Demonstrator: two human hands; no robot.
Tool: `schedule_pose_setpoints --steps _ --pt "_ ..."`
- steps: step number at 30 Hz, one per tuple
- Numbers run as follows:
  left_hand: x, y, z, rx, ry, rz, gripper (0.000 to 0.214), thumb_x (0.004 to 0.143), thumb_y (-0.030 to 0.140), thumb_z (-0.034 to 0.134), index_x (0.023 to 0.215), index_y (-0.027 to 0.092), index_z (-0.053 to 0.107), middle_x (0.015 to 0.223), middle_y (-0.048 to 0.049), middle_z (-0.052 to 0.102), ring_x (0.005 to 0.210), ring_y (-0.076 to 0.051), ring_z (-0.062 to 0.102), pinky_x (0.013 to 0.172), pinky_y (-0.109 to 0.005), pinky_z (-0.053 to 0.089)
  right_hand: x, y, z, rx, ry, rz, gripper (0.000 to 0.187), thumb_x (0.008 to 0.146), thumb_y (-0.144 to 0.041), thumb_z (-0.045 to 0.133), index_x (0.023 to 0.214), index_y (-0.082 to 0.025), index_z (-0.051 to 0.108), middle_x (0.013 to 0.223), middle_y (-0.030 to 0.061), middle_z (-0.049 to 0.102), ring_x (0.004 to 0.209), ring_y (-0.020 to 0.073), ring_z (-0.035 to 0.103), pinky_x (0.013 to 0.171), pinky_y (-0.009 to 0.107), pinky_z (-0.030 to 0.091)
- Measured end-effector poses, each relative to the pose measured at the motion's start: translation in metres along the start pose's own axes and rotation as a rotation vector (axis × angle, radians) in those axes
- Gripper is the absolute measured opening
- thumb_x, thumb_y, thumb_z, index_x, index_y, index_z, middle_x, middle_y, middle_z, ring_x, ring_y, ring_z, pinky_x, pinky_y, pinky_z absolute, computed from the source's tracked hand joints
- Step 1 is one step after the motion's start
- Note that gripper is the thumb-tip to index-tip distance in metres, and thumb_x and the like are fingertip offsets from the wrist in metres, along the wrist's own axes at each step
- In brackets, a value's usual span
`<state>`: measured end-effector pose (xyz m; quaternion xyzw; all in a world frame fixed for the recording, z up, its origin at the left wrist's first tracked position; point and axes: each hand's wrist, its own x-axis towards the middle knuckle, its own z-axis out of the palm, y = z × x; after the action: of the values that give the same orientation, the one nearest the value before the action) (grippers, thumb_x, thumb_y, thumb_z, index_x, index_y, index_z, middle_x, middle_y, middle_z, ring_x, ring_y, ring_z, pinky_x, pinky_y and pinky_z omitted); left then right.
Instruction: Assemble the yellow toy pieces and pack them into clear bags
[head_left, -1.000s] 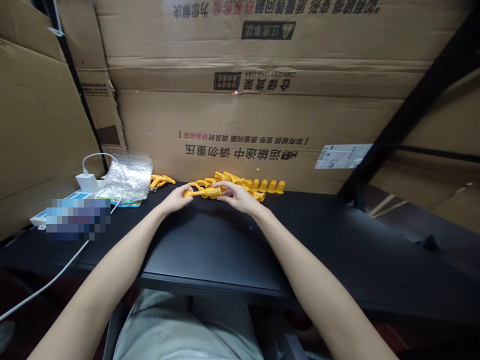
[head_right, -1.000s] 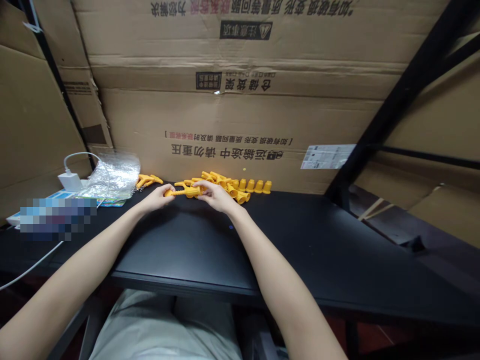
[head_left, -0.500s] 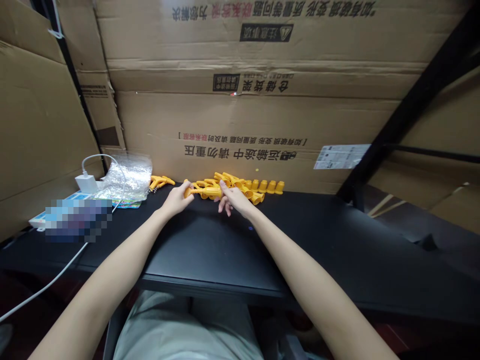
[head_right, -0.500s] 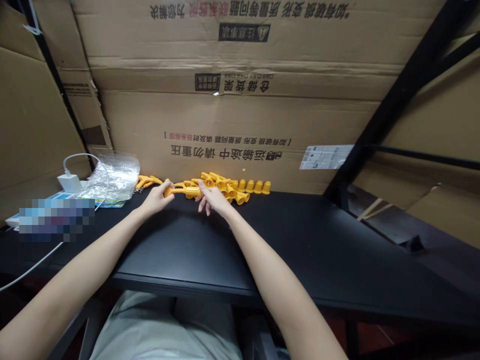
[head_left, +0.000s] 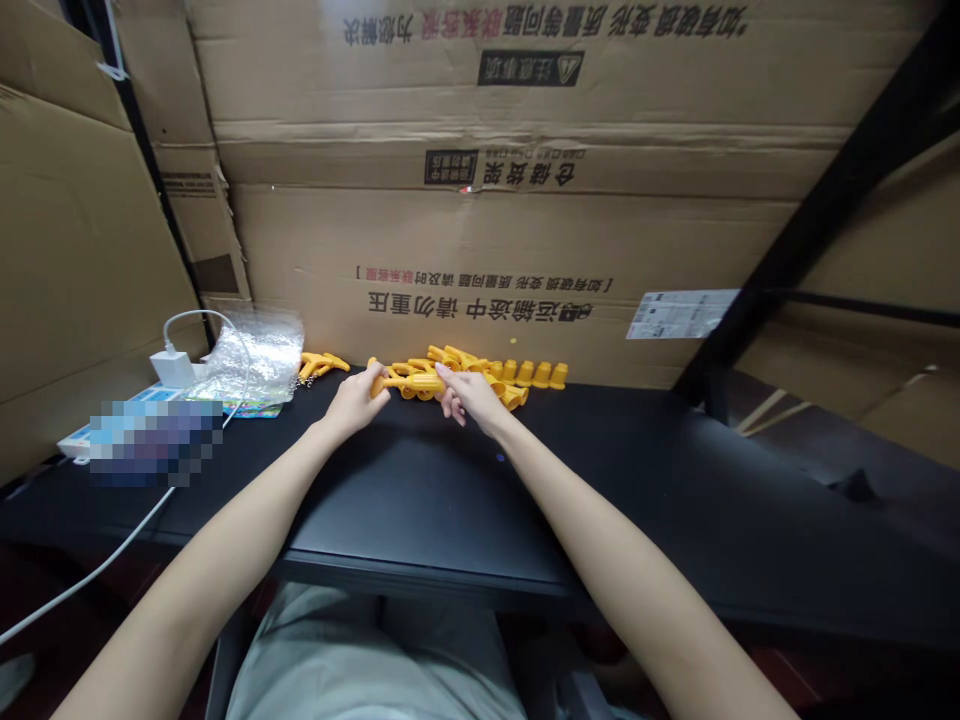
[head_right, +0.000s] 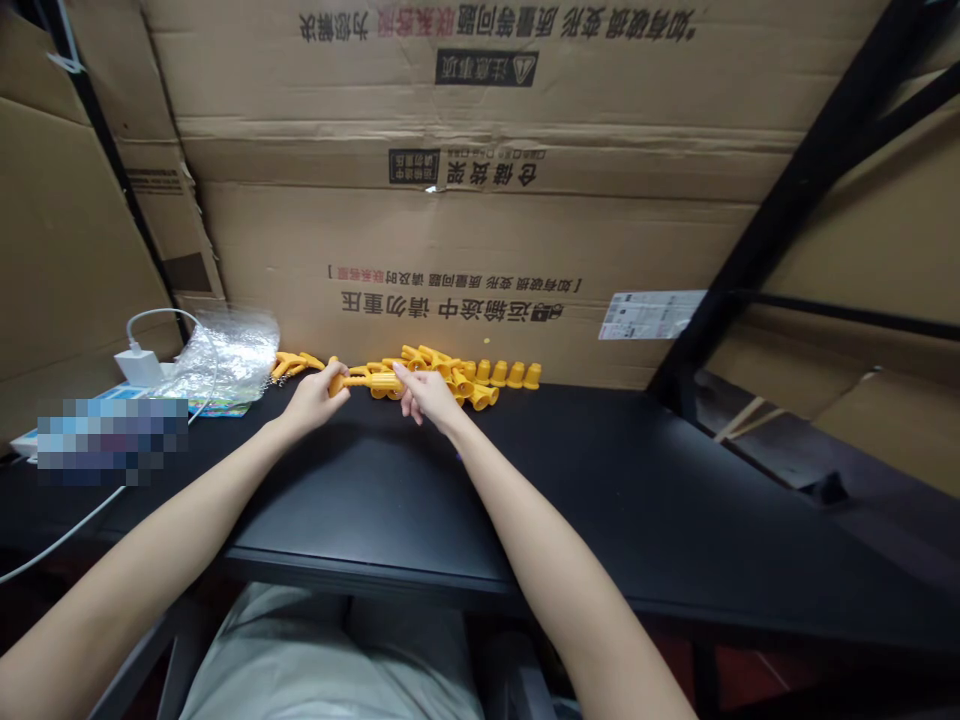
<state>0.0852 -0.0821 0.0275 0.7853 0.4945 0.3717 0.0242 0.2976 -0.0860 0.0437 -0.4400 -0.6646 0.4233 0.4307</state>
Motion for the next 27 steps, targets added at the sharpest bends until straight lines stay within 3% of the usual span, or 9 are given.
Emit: schedule_pose_setpoints --steps 3,6,8,10,13,18,27 --pt "0.0 0.001 0.001 0.015 0.004 0.022 0.019 0.077 0.018 0.05 0.095 0.018 0.054 0.079 -0.0019 0.062 0.067 -0.015 0.057 0.064 -0.024 0.037 0.001 0.002 0.004 0.033 0.017 0.125 0.061 0.082 -0.072 0.038 0.051 -0.02 0.049 0.033 0.0009 0.045 0.025 0.0066 0.032 0.026 0.021 0.02" --pt "0.001 -0.001 0.001 0.013 -0.012 0.009 0.019 0.077 0.019 0.051 0.095 0.019 0.054 0.078 -0.0014 0.062 0.066 -0.015 0.056 0.063 -0.024 0.037 0.002 0.004 0.001 0.038 -0.027 0.166 0.063 0.082 -0.073 0.034 0.06 -0.019 0.055 0.039 0.0033 0.052 0.026 0.0072 0.036 0.025 0.02 0.021" --pt "0.002 -0.004 0.001 0.01 -0.014 -0.002 0.018 0.077 0.02 0.052 0.095 0.02 0.054 0.077 -0.0007 0.062 0.065 -0.015 0.056 0.062 -0.023 0.037 0.003 0.004 -0.004 0.052 -0.06 0.147 0.056 0.083 -0.069 0.04 0.078 -0.018 0.062 0.058 0.0069 0.065 0.032 0.0092 0.047 0.027 0.02 0.03" --pt "0.003 -0.008 0.002 -0.005 -0.009 0.0 0.017 0.078 0.022 0.053 0.094 0.02 0.053 0.077 -0.0001 0.061 0.065 -0.014 0.055 0.063 -0.023 0.037 0.003 0.005 -0.011 0.068 -0.089 0.072 0.045 0.081 -0.058 0.056 0.105 -0.02 0.061 0.086 0.0085 0.07 0.048 0.0116 0.061 0.037 0.021 0.044" --pt "0.004 -0.012 0.002 -0.039 -0.016 0.022 0.017 0.079 0.027 0.055 0.094 0.02 0.052 0.076 0.0008 0.06 0.064 -0.013 0.054 0.062 -0.023 0.037 0.004 0.008 -0.016 0.037 -0.133 -0.074 0.056 0.075 -0.04 0.071 0.126 -0.025 0.053 0.108 0.0075 0.066 0.071 0.0141 0.068 0.059 0.026 0.056" --pt "0.003 -0.014 0.002 -0.079 -0.037 0.028 0.023 0.078 0.035 0.058 0.094 0.02 0.052 0.071 0.0024 0.056 0.06 -0.012 0.049 0.06 -0.022 0.035 0.006 0.013 -0.015 -0.037 -0.133 -0.116 0.049 0.08 -0.037 0.065 0.127 -0.022 0.056 0.105 0.0085 0.068 0.074 0.0158 0.068 0.07 0.032 0.056" --pt "0.003 -0.015 0.003 -0.166 -0.048 0.027 0.022 0.079 0.039 0.054 0.091 0.02 0.051 0.064 0.005 0.047 0.055 -0.01 0.04 0.057 -0.021 0.032 0.004 0.012 -0.014 -0.05 -0.121 -0.081 0.045 0.085 -0.036 0.061 0.127 -0.023 0.056 0.108 0.0093 0.068 0.075 0.0158 0.068 0.07 0.031 0.057"
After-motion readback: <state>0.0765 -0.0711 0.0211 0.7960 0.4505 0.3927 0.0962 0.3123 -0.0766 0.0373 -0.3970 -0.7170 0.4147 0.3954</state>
